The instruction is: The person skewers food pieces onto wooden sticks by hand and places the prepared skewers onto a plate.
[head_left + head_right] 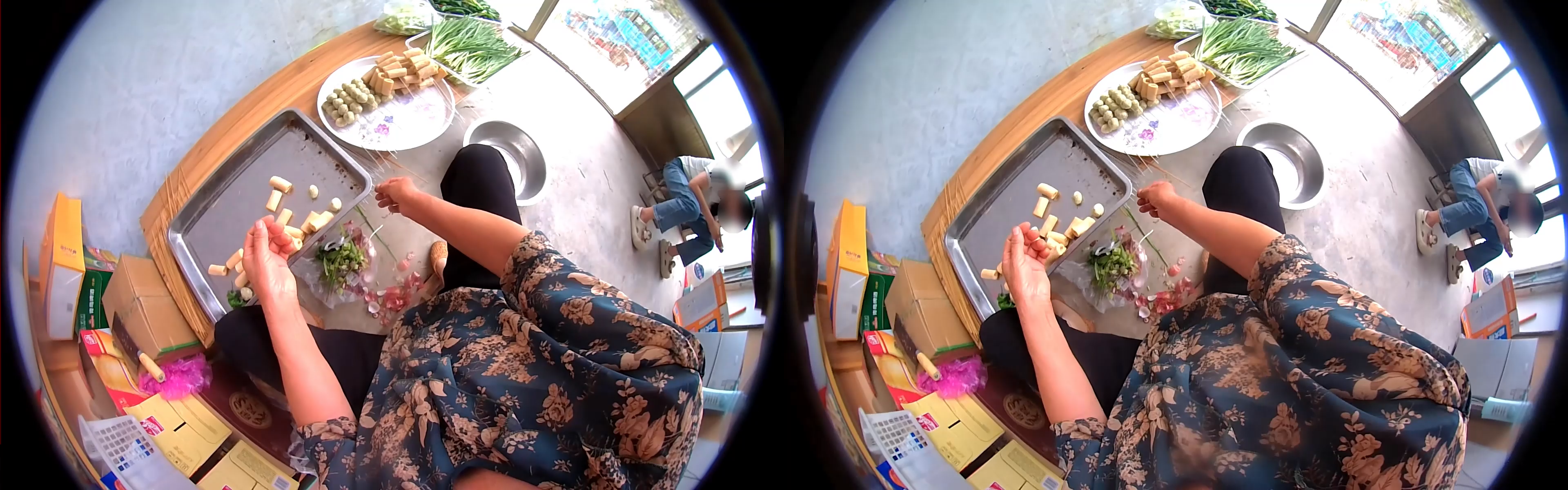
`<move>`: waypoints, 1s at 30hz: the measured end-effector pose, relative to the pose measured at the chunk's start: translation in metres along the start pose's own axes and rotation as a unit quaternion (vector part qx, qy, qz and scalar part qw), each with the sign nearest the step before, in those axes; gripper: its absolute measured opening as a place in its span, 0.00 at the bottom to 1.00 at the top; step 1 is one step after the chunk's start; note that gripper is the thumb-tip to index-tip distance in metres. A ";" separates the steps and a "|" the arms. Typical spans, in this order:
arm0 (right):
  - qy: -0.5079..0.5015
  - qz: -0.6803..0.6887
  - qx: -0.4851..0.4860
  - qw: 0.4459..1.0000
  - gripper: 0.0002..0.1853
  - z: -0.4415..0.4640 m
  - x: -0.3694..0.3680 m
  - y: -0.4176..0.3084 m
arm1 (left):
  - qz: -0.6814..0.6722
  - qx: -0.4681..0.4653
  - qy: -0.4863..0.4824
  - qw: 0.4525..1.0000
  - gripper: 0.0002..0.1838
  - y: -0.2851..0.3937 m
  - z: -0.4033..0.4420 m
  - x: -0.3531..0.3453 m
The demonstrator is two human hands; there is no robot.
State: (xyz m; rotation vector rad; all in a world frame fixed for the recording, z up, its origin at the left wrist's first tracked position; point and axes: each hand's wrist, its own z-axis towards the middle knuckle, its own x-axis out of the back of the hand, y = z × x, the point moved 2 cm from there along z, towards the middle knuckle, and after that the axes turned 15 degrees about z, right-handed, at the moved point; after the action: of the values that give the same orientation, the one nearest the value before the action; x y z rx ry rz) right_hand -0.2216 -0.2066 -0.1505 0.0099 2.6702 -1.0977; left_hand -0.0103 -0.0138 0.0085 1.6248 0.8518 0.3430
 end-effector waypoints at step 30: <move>-0.237 0.171 -0.203 0.935 0.14 -0.240 0.080 0.031 | 0.146 0.054 -0.098 0.983 0.21 -0.040 0.013 -0.041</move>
State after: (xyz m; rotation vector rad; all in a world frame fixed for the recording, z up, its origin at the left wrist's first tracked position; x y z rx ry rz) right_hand -0.3514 -0.0248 -0.0269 0.1125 2.2841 -0.3670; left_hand -0.0436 -0.0506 -0.0225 1.8546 0.4900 0.3382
